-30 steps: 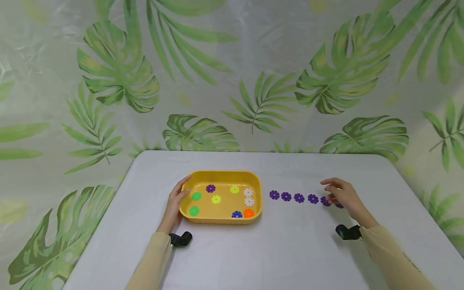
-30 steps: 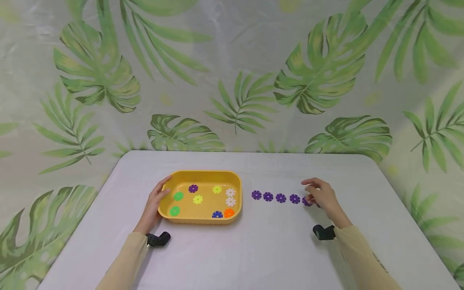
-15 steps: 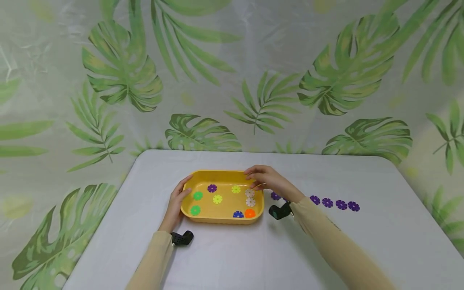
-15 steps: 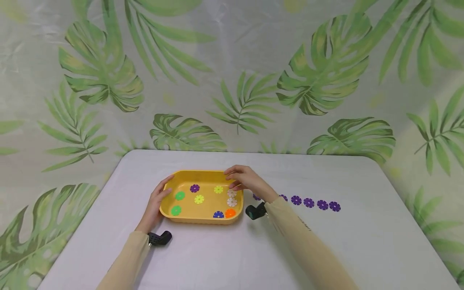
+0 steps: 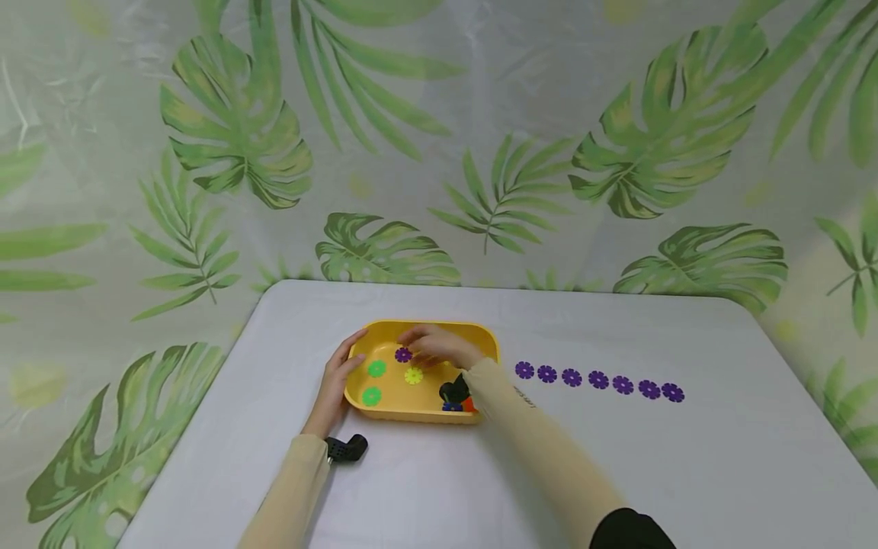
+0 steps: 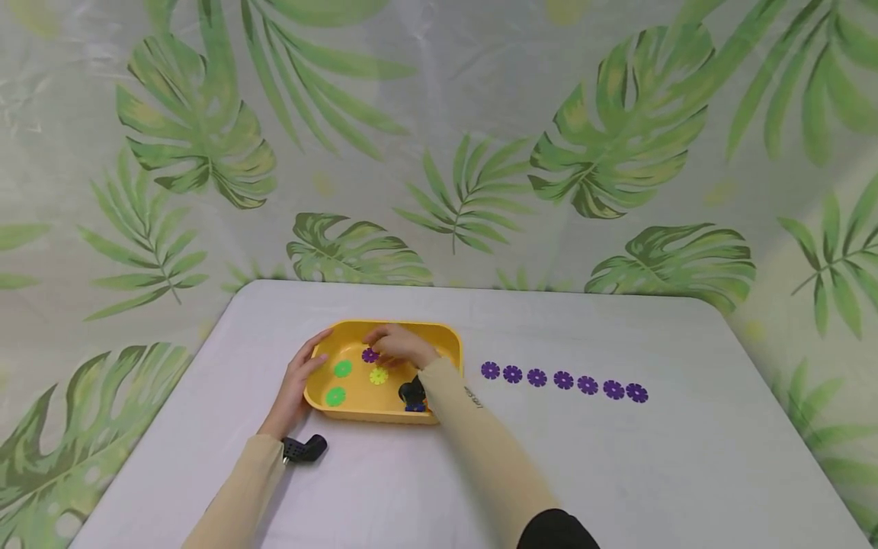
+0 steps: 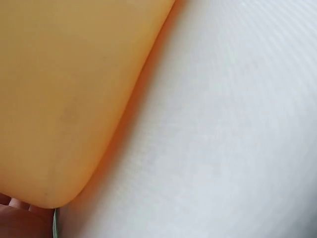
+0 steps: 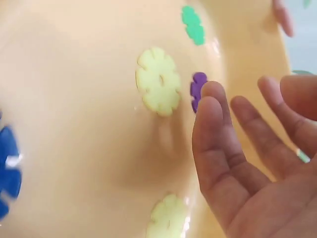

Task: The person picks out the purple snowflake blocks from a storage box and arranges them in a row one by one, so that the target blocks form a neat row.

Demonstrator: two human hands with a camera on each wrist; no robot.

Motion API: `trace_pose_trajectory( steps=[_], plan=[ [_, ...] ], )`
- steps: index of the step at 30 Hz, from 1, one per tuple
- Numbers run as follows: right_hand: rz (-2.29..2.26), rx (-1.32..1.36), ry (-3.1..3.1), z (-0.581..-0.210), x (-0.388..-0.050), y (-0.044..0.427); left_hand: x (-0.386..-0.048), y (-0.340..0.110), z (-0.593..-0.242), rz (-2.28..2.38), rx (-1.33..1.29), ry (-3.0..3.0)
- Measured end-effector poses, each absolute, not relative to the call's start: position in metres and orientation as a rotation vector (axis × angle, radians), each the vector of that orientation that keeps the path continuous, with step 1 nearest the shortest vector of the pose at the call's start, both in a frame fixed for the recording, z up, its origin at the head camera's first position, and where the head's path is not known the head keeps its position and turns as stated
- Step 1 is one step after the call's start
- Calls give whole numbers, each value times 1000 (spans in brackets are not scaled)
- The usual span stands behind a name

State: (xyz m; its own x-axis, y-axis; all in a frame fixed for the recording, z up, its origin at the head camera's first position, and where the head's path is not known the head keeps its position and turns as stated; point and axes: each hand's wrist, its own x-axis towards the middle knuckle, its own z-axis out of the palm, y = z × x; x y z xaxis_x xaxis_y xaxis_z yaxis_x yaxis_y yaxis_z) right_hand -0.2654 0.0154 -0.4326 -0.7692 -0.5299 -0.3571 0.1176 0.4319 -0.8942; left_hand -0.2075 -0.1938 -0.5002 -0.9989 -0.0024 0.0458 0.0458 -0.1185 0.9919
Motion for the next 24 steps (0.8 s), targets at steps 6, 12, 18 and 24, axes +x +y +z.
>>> trace_pose_trajectory(
  steps=[6,12,18,24],
  plan=[
    [-1225,-479,2138,-444,-270,-2,-207,-194,-498,-2337,-58,-2066],
    [-1218,-517,2129,-445,-268,-3,-207,-194,-497,-2338,-71,-2051],
    [-1228,-525,2110,-446,-266,1,-207,-194,-497,-2351,-74,-2053],
    [-1209,-545,2170,-443,-261,-3,-206,-194,-499,-2362,-71,-2050]
  ],
)
